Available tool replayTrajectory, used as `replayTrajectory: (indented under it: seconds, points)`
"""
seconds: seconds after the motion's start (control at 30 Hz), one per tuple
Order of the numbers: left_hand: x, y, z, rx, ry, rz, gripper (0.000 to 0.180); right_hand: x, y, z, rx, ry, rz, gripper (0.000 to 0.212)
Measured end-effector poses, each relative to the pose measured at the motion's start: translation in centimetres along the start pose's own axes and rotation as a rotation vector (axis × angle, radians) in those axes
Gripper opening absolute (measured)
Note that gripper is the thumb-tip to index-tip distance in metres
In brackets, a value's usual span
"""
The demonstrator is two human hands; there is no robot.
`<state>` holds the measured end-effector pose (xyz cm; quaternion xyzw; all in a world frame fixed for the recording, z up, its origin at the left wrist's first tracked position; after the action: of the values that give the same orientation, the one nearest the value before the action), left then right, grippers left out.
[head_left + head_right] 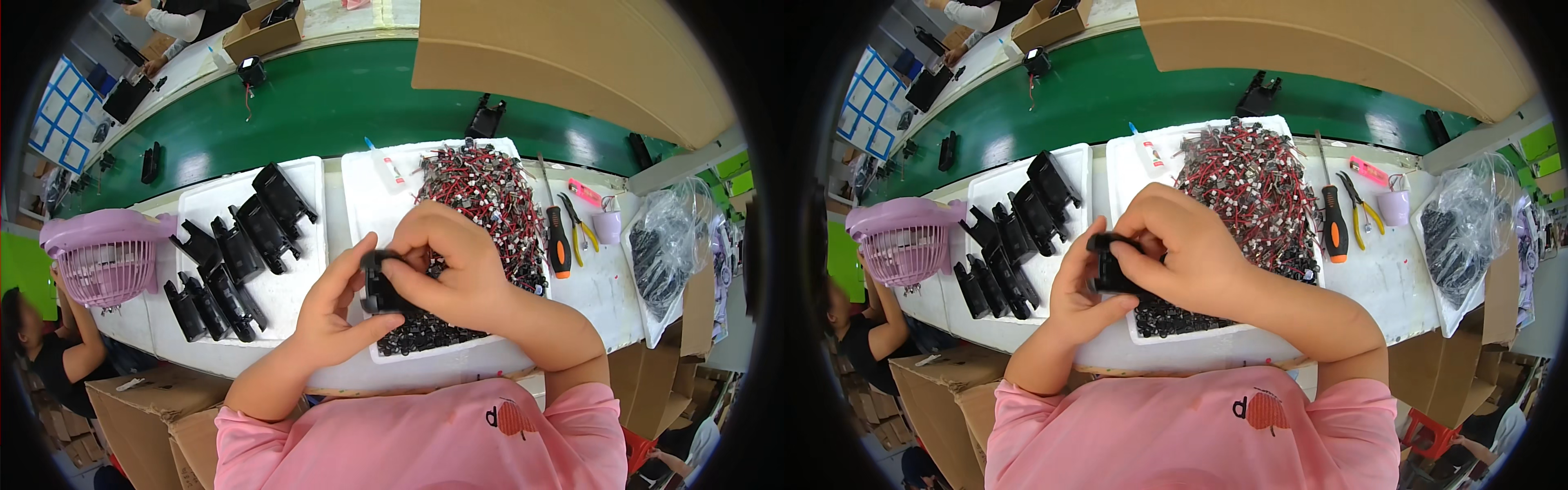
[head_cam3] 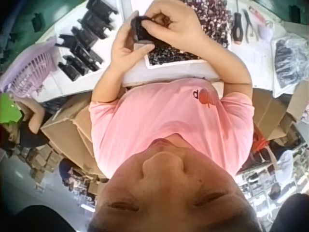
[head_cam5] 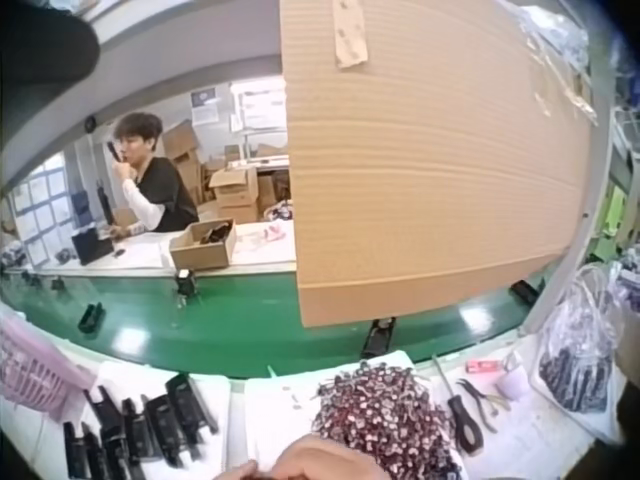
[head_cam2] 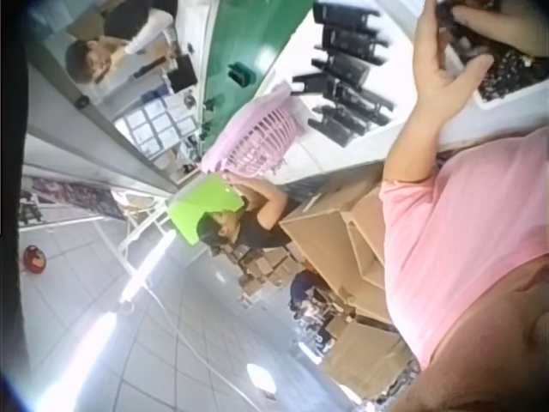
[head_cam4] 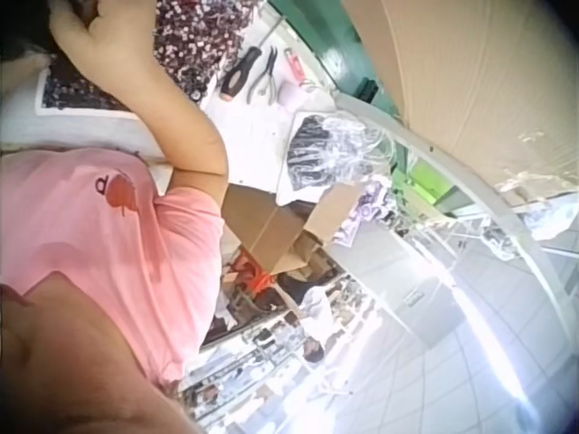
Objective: The recorder is assembling electronic housings by applying glue and attaching small internal components.
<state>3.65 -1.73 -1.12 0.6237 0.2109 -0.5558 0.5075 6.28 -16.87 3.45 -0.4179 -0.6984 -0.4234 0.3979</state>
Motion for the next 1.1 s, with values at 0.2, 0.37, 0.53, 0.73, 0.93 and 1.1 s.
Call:
replayTrajectory:
  seconds: [0.2,0.37,0.53,0.73,0.93,1.1]
  points:
    - [1.1,-0.5,-1.5,-0.244,-0.261,-0.203,0.062,-1.1,3.4,-0.8,-0.026,-0.509,-0.165,0.013]
    - [1.4,0.1,-1.9,-0.373,-0.256,-0.306,0.049,-3.2,7.2,-0.5,0.048,-1.118,-0.194,0.027]
    - [1.4,0.2,-2.1,-0.371,-0.341,-0.322,0.05,-5.6,7.8,0.8,0.217,-1.27,-0.159,0.023]
    - [1.3,0.1,-2.6,-0.393,-0.404,-0.336,0.049,-3.6,7.0,-0.2,0.04,-1.064,-0.16,0.024]
    - [0.6,0.0,-2.1,-0.348,-0.556,-0.297,0.047,1.4,3.4,-2.8,-0.245,-0.007,-0.026,0.015]
    - [0.6,-0.3,-2.0,-0.278,-0.63,-0.277,0.052,2.9,0.7,-2.3,-0.116,0.167,-0.037,0.011]
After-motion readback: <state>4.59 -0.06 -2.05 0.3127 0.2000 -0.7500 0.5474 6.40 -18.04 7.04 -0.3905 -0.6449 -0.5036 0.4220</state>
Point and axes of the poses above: each hand's wrist, its own y-axis towards the middle knuckle, its own z-axis out of the palm, x = y × z, the point moved 4 cm from there along y, towards the middle knuckle, and after that the axes turned 9 degrees about z, right-handed, at the moved point
